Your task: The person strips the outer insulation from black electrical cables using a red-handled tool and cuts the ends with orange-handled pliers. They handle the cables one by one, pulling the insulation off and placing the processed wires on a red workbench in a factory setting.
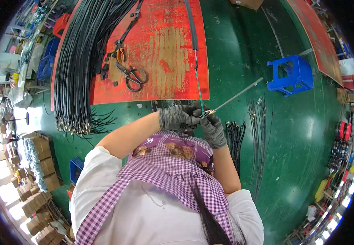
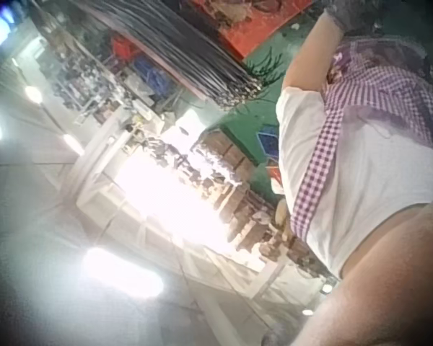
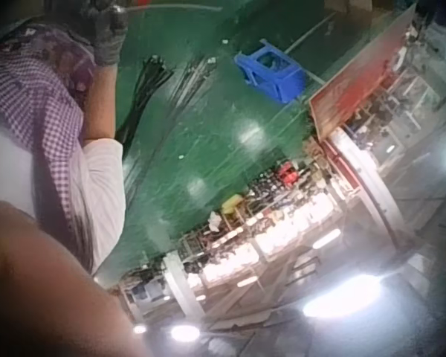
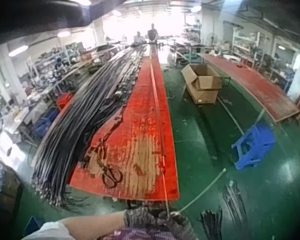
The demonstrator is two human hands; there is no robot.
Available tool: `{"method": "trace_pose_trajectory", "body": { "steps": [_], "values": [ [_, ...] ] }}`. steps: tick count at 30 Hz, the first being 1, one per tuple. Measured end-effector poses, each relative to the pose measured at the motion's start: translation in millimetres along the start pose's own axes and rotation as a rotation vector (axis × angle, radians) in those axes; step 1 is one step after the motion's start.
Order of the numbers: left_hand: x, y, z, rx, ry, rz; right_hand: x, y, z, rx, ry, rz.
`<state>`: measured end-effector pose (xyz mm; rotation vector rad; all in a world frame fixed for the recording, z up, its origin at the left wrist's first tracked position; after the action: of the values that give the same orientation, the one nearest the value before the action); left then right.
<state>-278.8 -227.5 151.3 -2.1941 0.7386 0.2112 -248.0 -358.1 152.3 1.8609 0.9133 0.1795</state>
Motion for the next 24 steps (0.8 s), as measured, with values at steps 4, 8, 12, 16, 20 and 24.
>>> {"method": "trace_pose_trajectory", "body": {
  "steps": [4,8,12,16,20,24],
  "values": [
    [-5.7,-27.4,28.7,0.696,0.183,-0.005,2.7,-4.9,-21.1,-0.045,-0.183,-0.036],
    [20.1,-68.5,168.9,-0.051,-0.042,0.007,-0.7,-38.2,-48.2,0.043,-0.247,-0.045],
    [89.9,-124.2,225.9,-0.335,-0.243,-0.129,-10.2,-62.6,-83.7,0.123,-0.218,-0.379],
    [154.3,-136.8,256.1,-0.718,-0.029,-0.341,-12.0,-89.5,-106.4,0.766,-0.068,-0.616],
    [138.8,-109.7,286.1,-0.568,-0.402,-0.178,21.1,-113.6,-99.7,0.654,-0.337,-0.804],
    [137.4,-111.4,293.4,-0.618,-0.271,-0.193,84.9,-138.0,-95.5,0.693,-0.250,-0.778]
  ]
}}
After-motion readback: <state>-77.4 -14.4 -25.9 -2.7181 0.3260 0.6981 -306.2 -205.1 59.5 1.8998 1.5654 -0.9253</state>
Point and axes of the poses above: each hand's wrist, its own x-axis towards the middle knuckle, its own z-axis out of the back of the hand, y = z × x, the point moved 3 cm from there along x, towards the middle knuckle, and after that the axes turned 6 degrees about -z, right-handed, at the moved point
